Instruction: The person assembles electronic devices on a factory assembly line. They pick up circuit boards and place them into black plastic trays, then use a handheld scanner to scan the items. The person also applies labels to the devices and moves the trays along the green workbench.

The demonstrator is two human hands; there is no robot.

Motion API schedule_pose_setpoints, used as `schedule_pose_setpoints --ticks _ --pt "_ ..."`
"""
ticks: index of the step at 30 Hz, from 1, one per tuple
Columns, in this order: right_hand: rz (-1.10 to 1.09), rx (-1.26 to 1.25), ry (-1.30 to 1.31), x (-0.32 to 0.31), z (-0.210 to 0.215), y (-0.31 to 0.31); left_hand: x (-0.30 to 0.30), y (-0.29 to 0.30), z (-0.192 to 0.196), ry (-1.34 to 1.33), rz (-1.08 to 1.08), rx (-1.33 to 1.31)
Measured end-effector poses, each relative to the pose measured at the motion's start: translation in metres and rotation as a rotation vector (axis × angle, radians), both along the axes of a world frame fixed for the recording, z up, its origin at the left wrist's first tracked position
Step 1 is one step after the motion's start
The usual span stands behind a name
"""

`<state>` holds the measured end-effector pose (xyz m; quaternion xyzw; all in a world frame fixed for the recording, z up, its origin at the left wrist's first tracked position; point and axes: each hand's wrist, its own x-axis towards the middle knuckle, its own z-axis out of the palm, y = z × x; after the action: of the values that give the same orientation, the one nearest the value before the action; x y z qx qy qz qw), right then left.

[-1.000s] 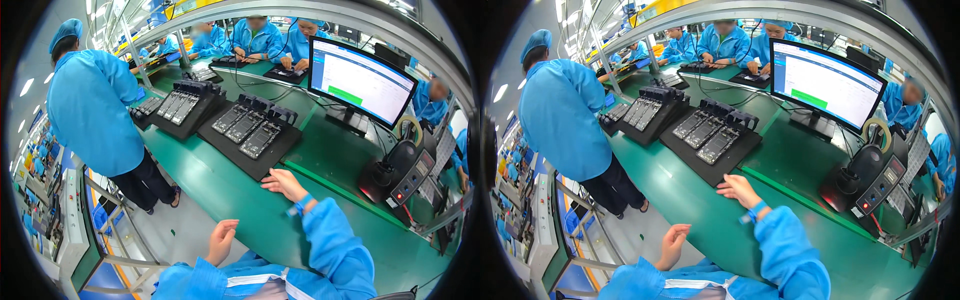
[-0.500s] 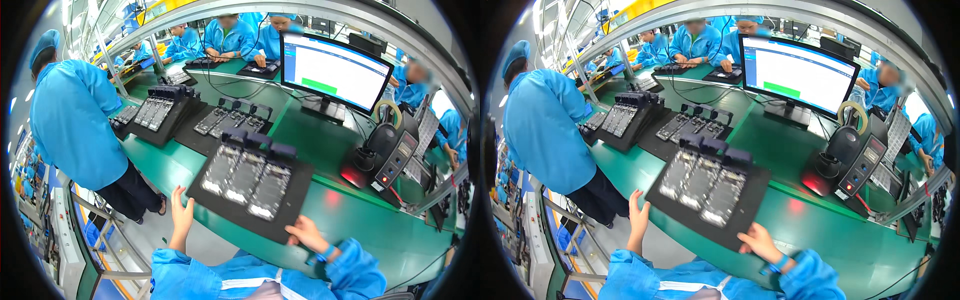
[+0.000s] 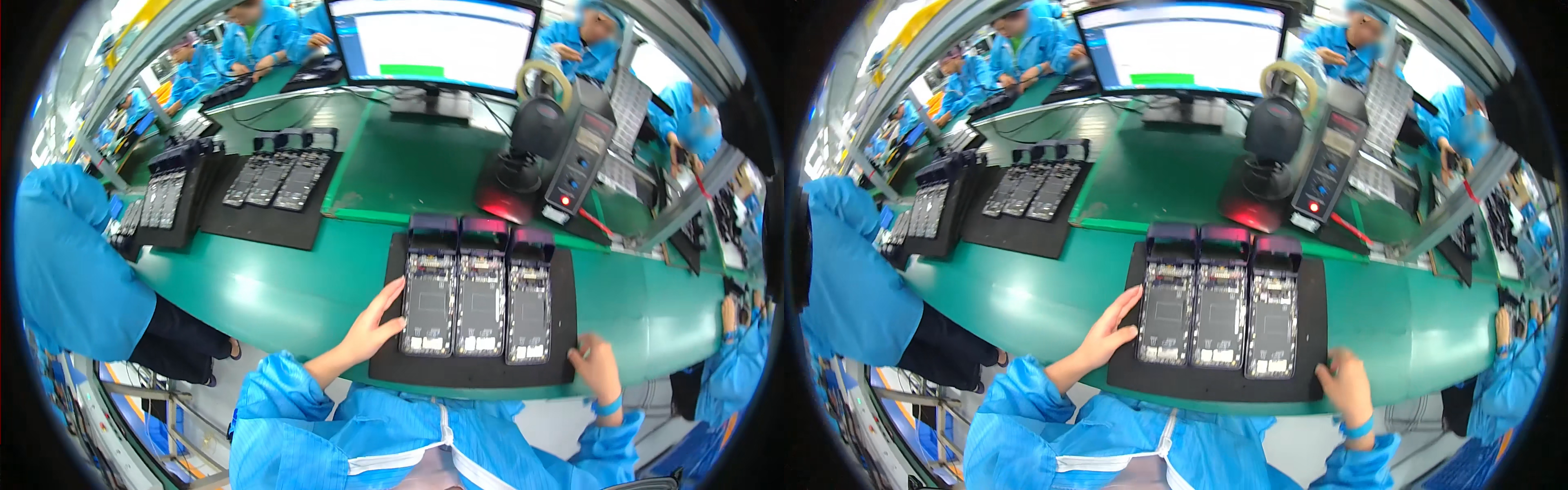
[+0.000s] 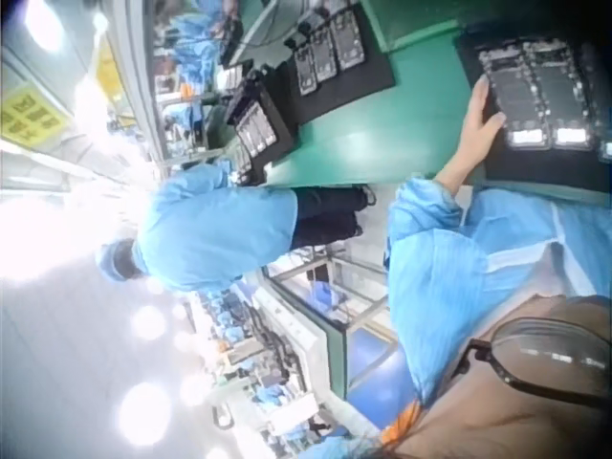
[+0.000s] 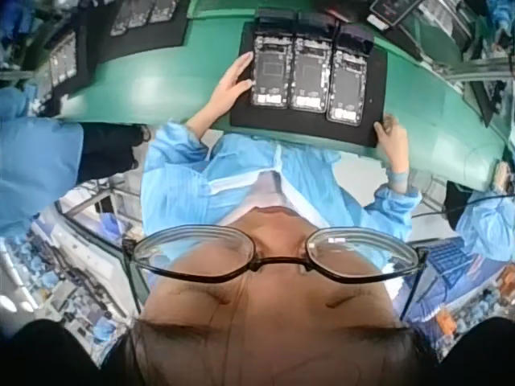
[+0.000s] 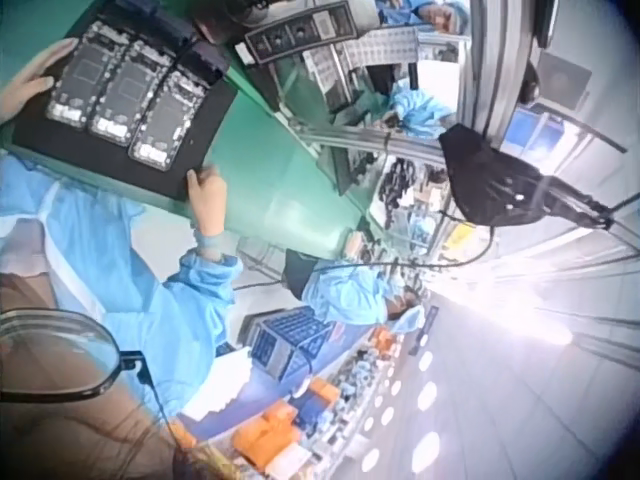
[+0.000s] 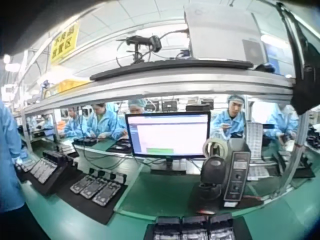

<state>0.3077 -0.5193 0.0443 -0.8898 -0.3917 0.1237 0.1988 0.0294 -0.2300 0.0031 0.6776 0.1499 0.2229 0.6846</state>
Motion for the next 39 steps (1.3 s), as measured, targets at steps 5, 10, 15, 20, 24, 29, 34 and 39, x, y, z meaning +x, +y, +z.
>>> schedule_pose_setpoints --ticks 5,10,15,20,24,29,34,39 --pt "0.037 0.238 0.008 0.023 0.012 0.041 0.026 0.0 -0.002 0.058 -0.001 0.062" --pt "-0.111 0.203 -0.085 0.026 -0.014 0.071 0.033 -0.009 0.0 0.256 0.092 0.388" --pt "-0.22 0.307 -0.039 0.019 -0.021 0.088 0.027 -0.01 0.0 0.272 0.101 0.455" --pt "-0.161 0.417 0.117 0.024 -0.011 0.092 0.022 -0.004 -0.003 0.212 0.133 0.347" --pt "-0.085 0.488 0.14 0.025 -0.011 0.095 0.016 0.007 -0.005 0.115 0.138 0.195" --pt "0.08 0.309 0.092 0.029 0.02 0.1 0.024 0.014 0.027 0.222 0.213 0.554" --pt "0.315 0.277 -0.404 0.02 0.047 0.154 0.087 0.029 0.084 0.179 0.17 1.094" --pt "0.376 0.286 -0.503 0.02 0.022 0.207 0.16 0.052 0.05 0.289 0.256 1.426"
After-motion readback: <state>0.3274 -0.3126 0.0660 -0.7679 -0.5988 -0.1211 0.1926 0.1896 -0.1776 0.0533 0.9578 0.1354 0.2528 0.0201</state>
